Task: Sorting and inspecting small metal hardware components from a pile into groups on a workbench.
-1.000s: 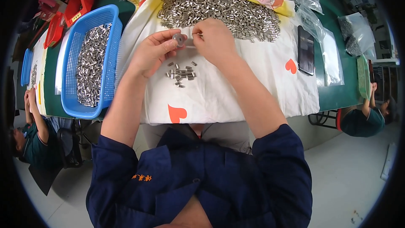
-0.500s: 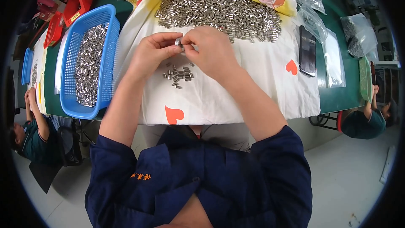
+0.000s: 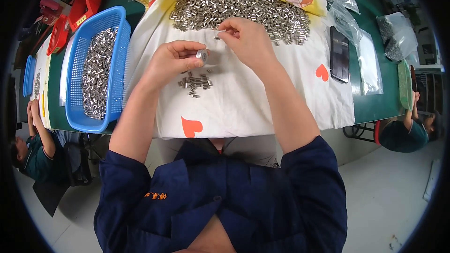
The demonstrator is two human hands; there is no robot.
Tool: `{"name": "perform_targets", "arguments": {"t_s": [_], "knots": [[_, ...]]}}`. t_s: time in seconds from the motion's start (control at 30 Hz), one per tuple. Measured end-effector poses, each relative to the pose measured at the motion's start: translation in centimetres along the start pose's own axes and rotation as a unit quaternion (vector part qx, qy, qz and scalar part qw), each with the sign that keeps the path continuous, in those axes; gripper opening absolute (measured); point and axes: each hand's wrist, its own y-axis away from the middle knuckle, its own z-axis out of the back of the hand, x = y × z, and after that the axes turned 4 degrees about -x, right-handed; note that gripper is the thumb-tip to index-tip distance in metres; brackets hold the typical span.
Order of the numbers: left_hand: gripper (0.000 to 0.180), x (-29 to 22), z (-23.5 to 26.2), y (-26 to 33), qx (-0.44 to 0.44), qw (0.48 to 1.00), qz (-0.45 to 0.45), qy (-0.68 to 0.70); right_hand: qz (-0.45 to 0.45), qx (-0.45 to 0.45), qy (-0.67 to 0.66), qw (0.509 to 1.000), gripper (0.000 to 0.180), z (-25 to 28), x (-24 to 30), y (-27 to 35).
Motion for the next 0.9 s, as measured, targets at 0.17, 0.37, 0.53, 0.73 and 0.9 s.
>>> {"name": "perform_targets", "arguments": {"t_s": [0.17,0.37,0.53,0.73,0.9], "knots": [[0.029,0.2,-0.1,-0.3,0.001,1.000,-0.022,0.019,0.203,-0.096,0.258,0.940,0.013,-2.0,-2.2,-0.2],[0.031,0.2,0.2,-0.4,-0.038,0.996,-0.008,0.077,0.045,-0.018,0.013,0.999,0.008,-1.1,0.8,0.6],[0.031,0.6,0.4,-0.6,-0.045,0.994,-0.030,0.096,0.038,0.043,-0.086,0.995,0.007,-1.2,1.6,1.3],[0.031,0.5,0.2,-0.4,-0.046,0.994,-0.030,0.091,0.200,-0.047,0.074,0.976,0.006,-2.1,1.7,1.8],[0.029,0.3,0.2,-0.2,-0.061,0.996,-0.039,0.055,0.236,-0.069,0.097,0.964,0.009,-1.8,1.5,1.7]]}}
